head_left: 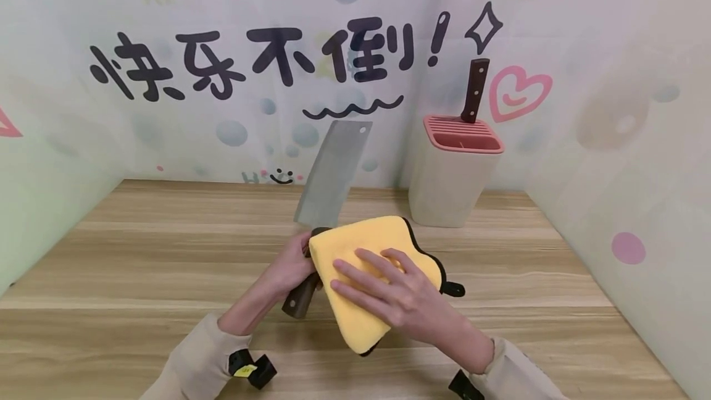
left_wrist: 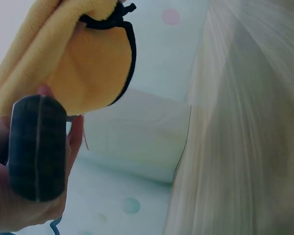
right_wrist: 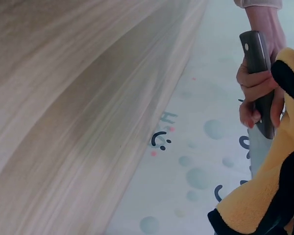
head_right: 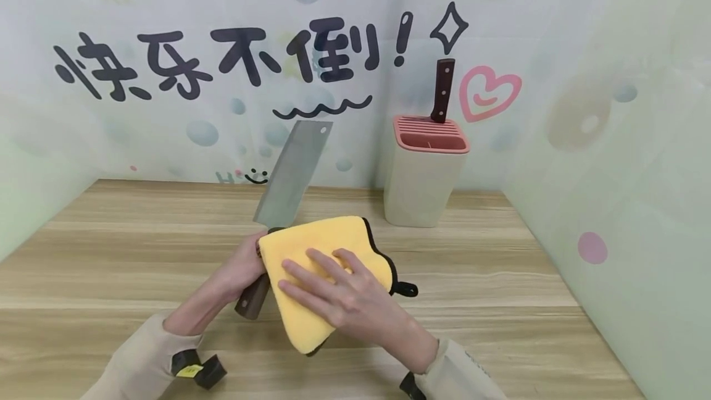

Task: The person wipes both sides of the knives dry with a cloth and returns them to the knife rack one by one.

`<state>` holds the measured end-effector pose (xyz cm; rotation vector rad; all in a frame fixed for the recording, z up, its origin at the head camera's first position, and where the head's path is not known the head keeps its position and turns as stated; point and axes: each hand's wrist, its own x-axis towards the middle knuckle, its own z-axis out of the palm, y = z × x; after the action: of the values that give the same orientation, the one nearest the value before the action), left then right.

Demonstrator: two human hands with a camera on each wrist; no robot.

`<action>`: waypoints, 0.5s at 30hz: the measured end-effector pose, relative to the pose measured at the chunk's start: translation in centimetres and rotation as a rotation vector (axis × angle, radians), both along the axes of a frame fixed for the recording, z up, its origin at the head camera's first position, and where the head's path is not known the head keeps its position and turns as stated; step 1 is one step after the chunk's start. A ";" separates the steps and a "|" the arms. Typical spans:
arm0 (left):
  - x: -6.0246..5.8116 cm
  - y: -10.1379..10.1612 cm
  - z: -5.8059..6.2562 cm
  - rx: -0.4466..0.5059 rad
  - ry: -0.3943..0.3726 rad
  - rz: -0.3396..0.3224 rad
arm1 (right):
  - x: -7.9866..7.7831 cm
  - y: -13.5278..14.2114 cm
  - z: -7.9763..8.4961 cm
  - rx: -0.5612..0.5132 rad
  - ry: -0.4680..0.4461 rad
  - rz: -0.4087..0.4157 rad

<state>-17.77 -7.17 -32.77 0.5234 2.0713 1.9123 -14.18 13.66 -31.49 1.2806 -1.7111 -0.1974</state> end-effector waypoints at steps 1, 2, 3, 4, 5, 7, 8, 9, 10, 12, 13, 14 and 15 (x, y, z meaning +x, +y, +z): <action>0.1 0.0 0.0 -0.004 0.000 0.000 | 0.0 0.0 0.0 -0.003 -0.010 -0.006; 0.1 0.0 0.1 -0.013 0.002 -0.001 | 0.0 0.0 0.0 -0.006 -0.022 -0.012; 0.1 0.1 0.1 -0.021 0.009 -0.004 | 0.0 0.0 -0.1 -0.009 -0.030 -0.018; 0.2 0.1 0.1 -0.034 0.019 -0.004 | 0.0 0.0 -0.1 -0.010 -0.038 -0.023; 0.2 0.1 0.1 -0.044 0.026 -0.001 | 0.0 0.0 -0.1 -0.011 -0.043 -0.028; 0.3 0.2 0.1 -0.055 0.037 0.003 | 0.0 0.0 -0.1 -0.011 -0.055 -0.035; 0.3 0.2 0.1 -0.063 0.043 0.003 | 0.0 0.0 -0.1 -0.011 -0.062 -0.039; 0.3 0.2 0.1 -0.068 0.047 0.003 | -0.1 0.1 -0.2 -0.010 -0.067 -0.044; 0.3 0.2 0.1 -0.073 0.049 0.005 | -0.1 0.1 -0.2 -0.010 -0.075 -0.048; 0.3 0.3 0.1 -0.072 0.046 0.001 | -0.2 0.1 -0.2 -0.014 -0.096 -0.057; 0.3 0.3 0.1 -0.075 0.048 -0.002 | -0.2 0.0 -0.3 -0.018 -0.111 -0.061; 0.3 0.3 0.1 -0.071 0.048 -0.006 | -0.2 0.0 -0.3 -0.021 -0.125 -0.068; 0.3 0.3 0.1 -0.067 0.050 -0.010 | -0.3 0.0 -0.3 -0.025 -0.141 -0.074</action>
<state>-17.47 -6.88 -32.72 0.5706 2.1512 1.8347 -14.44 13.69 -31.78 1.2389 -1.8767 -0.1311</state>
